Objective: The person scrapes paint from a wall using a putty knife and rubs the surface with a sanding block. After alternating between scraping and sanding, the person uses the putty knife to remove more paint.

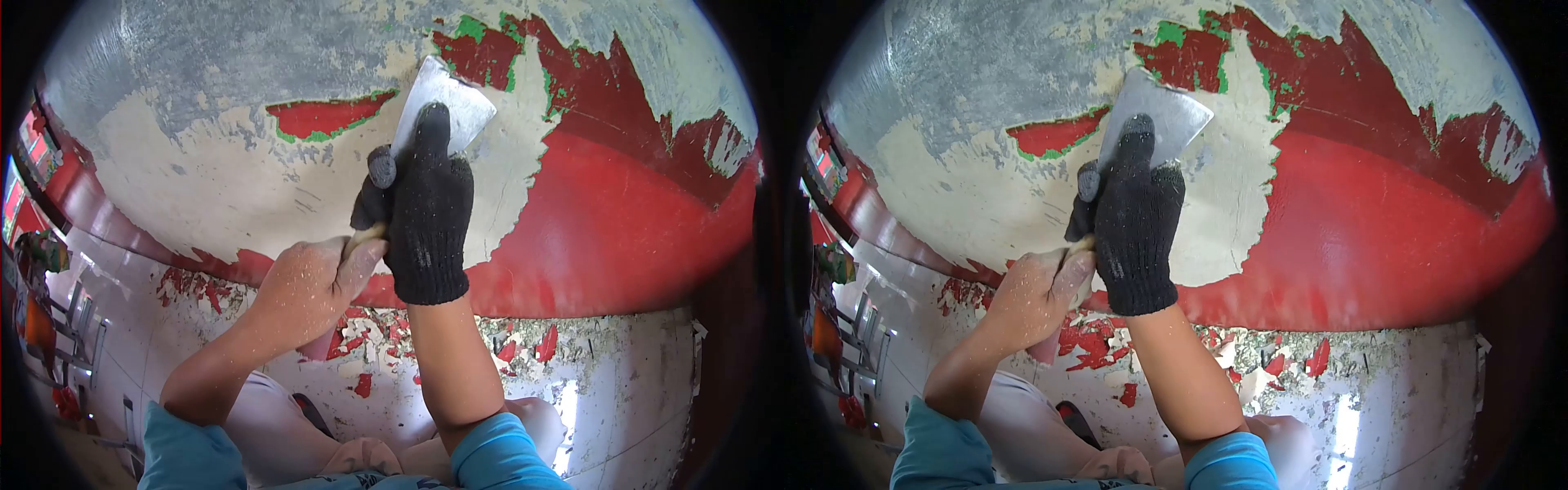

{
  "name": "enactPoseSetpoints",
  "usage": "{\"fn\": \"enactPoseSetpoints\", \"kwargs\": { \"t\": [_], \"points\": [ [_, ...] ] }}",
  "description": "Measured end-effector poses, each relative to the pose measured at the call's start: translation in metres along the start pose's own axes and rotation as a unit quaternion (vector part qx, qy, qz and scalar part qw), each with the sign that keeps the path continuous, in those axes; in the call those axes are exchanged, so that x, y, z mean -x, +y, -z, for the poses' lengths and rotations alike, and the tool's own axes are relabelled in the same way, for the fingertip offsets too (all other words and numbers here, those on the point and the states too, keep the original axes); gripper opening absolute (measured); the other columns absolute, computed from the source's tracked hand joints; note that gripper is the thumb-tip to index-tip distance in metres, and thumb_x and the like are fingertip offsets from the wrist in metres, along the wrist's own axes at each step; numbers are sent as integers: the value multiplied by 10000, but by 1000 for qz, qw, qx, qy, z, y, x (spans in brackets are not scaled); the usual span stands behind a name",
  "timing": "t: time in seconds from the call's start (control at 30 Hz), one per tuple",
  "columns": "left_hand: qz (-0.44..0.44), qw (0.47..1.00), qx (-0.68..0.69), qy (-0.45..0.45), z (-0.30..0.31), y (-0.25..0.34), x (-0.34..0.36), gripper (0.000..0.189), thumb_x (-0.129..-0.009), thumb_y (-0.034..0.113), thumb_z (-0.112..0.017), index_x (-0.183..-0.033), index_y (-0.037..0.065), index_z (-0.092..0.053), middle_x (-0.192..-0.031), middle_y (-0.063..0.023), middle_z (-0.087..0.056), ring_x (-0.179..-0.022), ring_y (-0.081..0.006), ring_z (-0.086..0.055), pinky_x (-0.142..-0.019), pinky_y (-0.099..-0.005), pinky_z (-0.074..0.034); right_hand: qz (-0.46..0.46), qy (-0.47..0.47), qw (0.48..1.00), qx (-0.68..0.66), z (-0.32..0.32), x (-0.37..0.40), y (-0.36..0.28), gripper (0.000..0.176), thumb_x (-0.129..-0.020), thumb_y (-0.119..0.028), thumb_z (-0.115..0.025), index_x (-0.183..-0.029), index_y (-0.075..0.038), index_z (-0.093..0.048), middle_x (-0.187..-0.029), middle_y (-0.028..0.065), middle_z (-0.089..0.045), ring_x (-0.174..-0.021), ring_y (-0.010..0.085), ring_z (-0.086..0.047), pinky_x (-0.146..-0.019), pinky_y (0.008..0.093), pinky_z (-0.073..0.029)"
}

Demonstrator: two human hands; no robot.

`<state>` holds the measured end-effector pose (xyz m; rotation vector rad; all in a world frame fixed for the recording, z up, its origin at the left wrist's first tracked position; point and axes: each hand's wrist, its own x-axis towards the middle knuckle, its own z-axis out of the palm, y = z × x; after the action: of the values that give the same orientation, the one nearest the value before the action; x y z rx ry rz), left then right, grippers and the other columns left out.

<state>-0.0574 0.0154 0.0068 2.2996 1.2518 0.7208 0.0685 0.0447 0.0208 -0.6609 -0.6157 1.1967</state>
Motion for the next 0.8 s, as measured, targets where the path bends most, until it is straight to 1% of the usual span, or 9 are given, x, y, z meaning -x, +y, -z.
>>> {"fn": "enactPoseSetpoints", "kwargs": {
  "t": [0.13, 0.3, 0.37, 0.43, 0.5, 0.53, 0.7, 0.77, 0.8],
  "points": [
    [5, 1000, 9, -1, -1, 5, 2, 456, -944, 370, -448, -829, -42, -605, -686, -261, -586, -673, -424, -589, -622, -462, -456, -22, 17, 999, 18, 3, 8, 0, 502, -926, -504, -423, -657, -81, -449, -518, 51, -444, -366, 170, -389, -380, 318, -351],
    [7, 1000, 2, -18, -7, 2, 4, 442, -948, 365, -437, -863, -35, -606, -680, -268, -582, -665, -425, -590, -618, -465, -458, -6, 0, 1000, 0, 6, 7, 0, 481, -923, -497, -439, -665, -91, -457, -522, 43, -453, -364, 158, -395, -374, 308, -350],
    [22, 999, 30, 9, -20, -2, 13, 445, -951, 366, -429, -855, -31, -607, -659, -259, -580, -655, -420, -592, -616, -463, -461, 5, 1, 1000, 3, 8, 8, 4, 476, -921, -497, -443, -669, -95, -461, -525, 40, -458, -363, 153, -397, -372, 305, -348],
    [30, 999, 32, -12, -17, 4, 8, 455, -953, 374, -422, -847, -27, -608, -641, -252, -576, -641, -416, -592, -604, -466, -461, -7, 22, 998, 61, 10, 8, 1, 554, -936, -506, -404, -578, -83, -430, -484, 43, -450, -352, 166, -423, -362, 302, -342],
    [42, 998, 44, -20, -17, 11, 0, 473, -957, 389, -407, -828, -21, -605, -617, -240, -571, -630, -411, -592, -589, -470, -458, 25, 4, 998, 55, 10, 5, -8, 502, -920, -514, -435, -652, -91, -475, -495, 31, -436, -349, 145, -383, -363, 299, -328],
    [-3, 999, 34, 16, -28, 3, 0, 484, -959, 403, -396, -816, -11, -600, -608, -231, -570, -623, -406, -592, -576, -472, -454, 14, 17, 997, 72, 12, 5, -12, 527, -918, -515, -436, -610, -89, -464, -467, 28, -413, -348, 143, -380, -363, 292, -320],
    [34, 993, 110, 20, -53, 17, 4, 450, -962, 384, -399, -863, -1, -609, -625, -223, -582, -621, -409, -593, -574, -463, -456, 8, 41, 990, 133, 23, 11, -20, 537, -911, -511, -450, -580, -89, -454, -441, 32, -388, -345, 145, -372, -363, 281, -302],
    [23, 990, 138, 10, -68, 22, 4, 432, -964, 362, -400, -881, -3, -615, -621, -228, -579, -615, -408, -594, -565, -455, -456, 11, 77, 989, 127, 34, 15, -26, 513, -908, -484, -469, -586, -85, -457, -441, 33, -389, -339, 146, -366, -360, 281, -296],
    [1, 986, 168, 12, -75, 25, 1, 436, -965, 351, -398, -880, -19, -612, -598, -234, -566, -594, -405, -590, -553, -451, -454, -11, 72, 990, 120, 40, 16, -33, 395, -916, -390, -489, -705, -58, -451, -499, 48, -469, -348, 159, -422, -344, 296, -347]
  ]
}}
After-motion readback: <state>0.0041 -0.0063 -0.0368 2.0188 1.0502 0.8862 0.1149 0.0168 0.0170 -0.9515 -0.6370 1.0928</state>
